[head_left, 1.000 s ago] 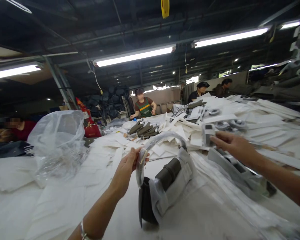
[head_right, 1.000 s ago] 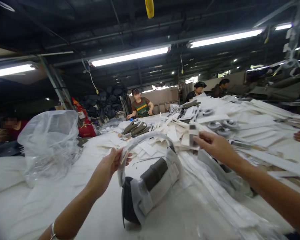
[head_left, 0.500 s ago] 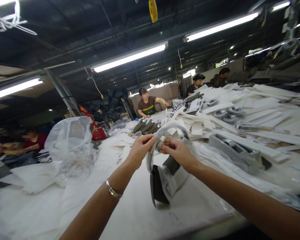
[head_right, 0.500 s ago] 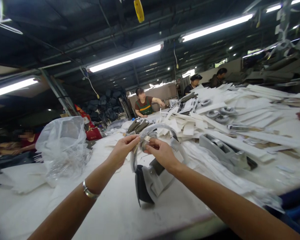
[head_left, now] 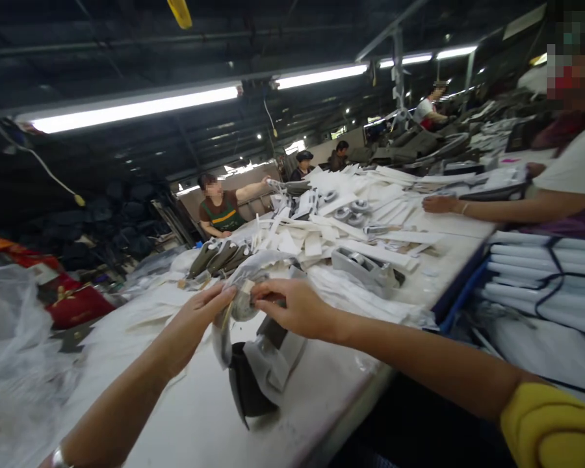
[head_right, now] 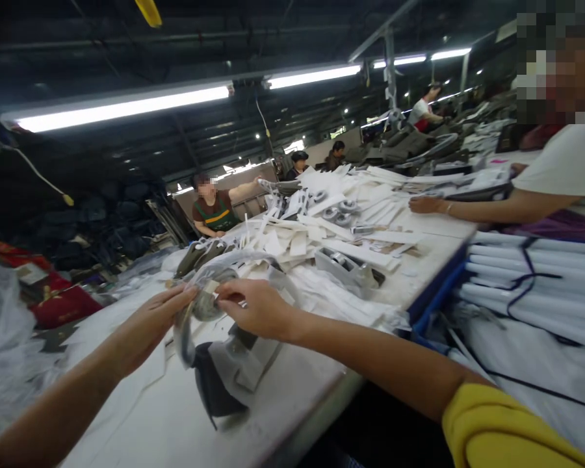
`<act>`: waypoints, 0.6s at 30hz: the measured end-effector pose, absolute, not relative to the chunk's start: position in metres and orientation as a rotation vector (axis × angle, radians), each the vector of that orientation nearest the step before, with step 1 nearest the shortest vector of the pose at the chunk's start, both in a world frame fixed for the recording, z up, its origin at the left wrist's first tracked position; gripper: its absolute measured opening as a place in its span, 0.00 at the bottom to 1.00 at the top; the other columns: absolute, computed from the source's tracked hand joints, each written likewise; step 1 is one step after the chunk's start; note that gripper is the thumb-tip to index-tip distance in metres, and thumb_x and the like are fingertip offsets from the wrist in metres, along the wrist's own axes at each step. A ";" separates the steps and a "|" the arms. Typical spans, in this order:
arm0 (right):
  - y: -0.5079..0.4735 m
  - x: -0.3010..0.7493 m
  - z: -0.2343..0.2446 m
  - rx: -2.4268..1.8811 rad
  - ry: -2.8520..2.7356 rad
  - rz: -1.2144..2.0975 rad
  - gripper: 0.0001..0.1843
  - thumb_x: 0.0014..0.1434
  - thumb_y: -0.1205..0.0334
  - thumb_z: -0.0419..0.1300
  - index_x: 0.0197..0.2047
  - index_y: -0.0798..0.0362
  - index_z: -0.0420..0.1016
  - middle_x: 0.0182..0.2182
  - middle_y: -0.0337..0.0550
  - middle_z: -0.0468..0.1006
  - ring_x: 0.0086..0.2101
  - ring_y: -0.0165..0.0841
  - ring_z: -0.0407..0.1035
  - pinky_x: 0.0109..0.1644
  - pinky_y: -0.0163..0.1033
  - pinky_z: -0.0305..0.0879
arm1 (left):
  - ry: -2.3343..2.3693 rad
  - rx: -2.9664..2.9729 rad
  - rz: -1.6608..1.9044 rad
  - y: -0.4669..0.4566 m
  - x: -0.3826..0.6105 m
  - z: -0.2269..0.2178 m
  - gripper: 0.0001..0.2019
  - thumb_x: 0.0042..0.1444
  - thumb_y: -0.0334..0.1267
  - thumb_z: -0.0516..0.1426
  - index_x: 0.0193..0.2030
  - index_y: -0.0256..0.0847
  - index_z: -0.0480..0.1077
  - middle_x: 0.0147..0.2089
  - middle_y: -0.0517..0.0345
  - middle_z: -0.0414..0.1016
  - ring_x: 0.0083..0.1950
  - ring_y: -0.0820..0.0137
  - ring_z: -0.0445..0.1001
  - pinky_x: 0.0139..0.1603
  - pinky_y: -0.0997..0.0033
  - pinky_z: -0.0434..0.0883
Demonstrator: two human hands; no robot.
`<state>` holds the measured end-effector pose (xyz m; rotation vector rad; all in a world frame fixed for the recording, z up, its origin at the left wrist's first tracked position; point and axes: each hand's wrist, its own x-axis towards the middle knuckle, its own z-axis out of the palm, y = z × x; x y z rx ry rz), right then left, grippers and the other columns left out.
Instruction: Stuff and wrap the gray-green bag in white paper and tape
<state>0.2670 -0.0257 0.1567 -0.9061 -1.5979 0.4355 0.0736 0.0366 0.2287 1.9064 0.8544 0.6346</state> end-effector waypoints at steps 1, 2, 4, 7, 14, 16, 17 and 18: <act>-0.033 0.275 0.156 -0.919 -1.623 0.372 0.11 0.61 0.65 0.59 0.46 0.51 0.78 0.43 0.41 0.82 0.42 0.33 0.76 0.50 0.36 0.70 | 0.864 1.851 0.648 0.033 0.074 0.228 0.23 0.58 0.55 0.60 0.54 0.43 0.73 0.53 0.56 0.76 0.56 0.59 0.70 0.59 0.64 0.63; -0.039 0.286 0.154 -0.939 -1.638 0.317 0.10 0.62 0.64 0.59 0.46 0.51 0.78 0.43 0.40 0.82 0.43 0.32 0.76 0.50 0.35 0.70 | 0.877 1.786 0.666 0.031 0.074 0.228 0.23 0.57 0.55 0.62 0.54 0.43 0.73 0.52 0.56 0.77 0.55 0.60 0.71 0.57 0.65 0.65; -0.050 0.316 0.147 -1.017 -1.630 0.223 0.10 0.63 0.61 0.59 0.46 0.51 0.79 0.43 0.40 0.82 0.42 0.32 0.76 0.49 0.34 0.69 | 0.915 1.656 0.720 0.027 0.075 0.227 0.25 0.54 0.55 0.64 0.52 0.40 0.74 0.50 0.55 0.78 0.51 0.60 0.73 0.49 0.68 0.70; -0.059 0.384 0.126 -1.241 -1.533 0.108 0.12 0.65 0.56 0.57 0.45 0.52 0.79 0.40 0.41 0.83 0.39 0.32 0.76 0.46 0.34 0.70 | 0.973 1.498 0.832 0.031 0.074 0.226 0.24 0.53 0.53 0.64 0.51 0.39 0.74 0.48 0.56 0.79 0.44 0.63 0.75 0.38 0.71 0.72; -0.077 0.585 0.057 -2.128 -1.304 -0.198 0.18 0.64 0.61 0.52 0.49 0.55 0.79 0.45 0.48 0.82 0.46 0.40 0.76 0.52 0.40 0.69 | 1.127 1.279 1.189 0.040 0.077 0.229 0.10 0.51 0.43 0.66 0.39 0.44 0.77 0.33 0.67 0.78 0.27 0.77 0.69 0.26 0.83 0.71; -0.080 0.623 0.040 -2.249 -1.316 -0.208 0.18 0.60 0.68 0.53 0.48 0.58 0.80 0.47 0.54 0.80 0.49 0.44 0.74 0.56 0.44 0.68 | 1.179 1.301 1.216 0.035 0.079 0.228 0.12 0.45 0.47 0.69 0.35 0.46 0.78 0.28 0.68 0.76 0.24 0.77 0.67 0.22 0.83 0.69; -0.079 0.638 0.032 -2.302 -1.328 -0.212 0.20 0.58 0.71 0.53 0.49 0.59 0.80 0.49 0.57 0.79 0.51 0.45 0.73 0.57 0.45 0.67 | 1.210 1.333 1.232 0.031 0.080 0.226 0.14 0.42 0.49 0.70 0.34 0.46 0.78 0.27 0.68 0.76 0.23 0.76 0.68 0.21 0.82 0.69; -0.078 0.649 0.024 -2.347 -1.344 -0.215 0.22 0.56 0.75 0.52 0.50 0.60 0.79 0.51 0.58 0.78 0.52 0.45 0.73 0.58 0.45 0.66 | 1.245 1.371 1.257 0.027 0.080 0.224 0.16 0.40 0.51 0.70 0.34 0.47 0.78 0.27 0.68 0.77 0.24 0.74 0.69 0.21 0.80 0.70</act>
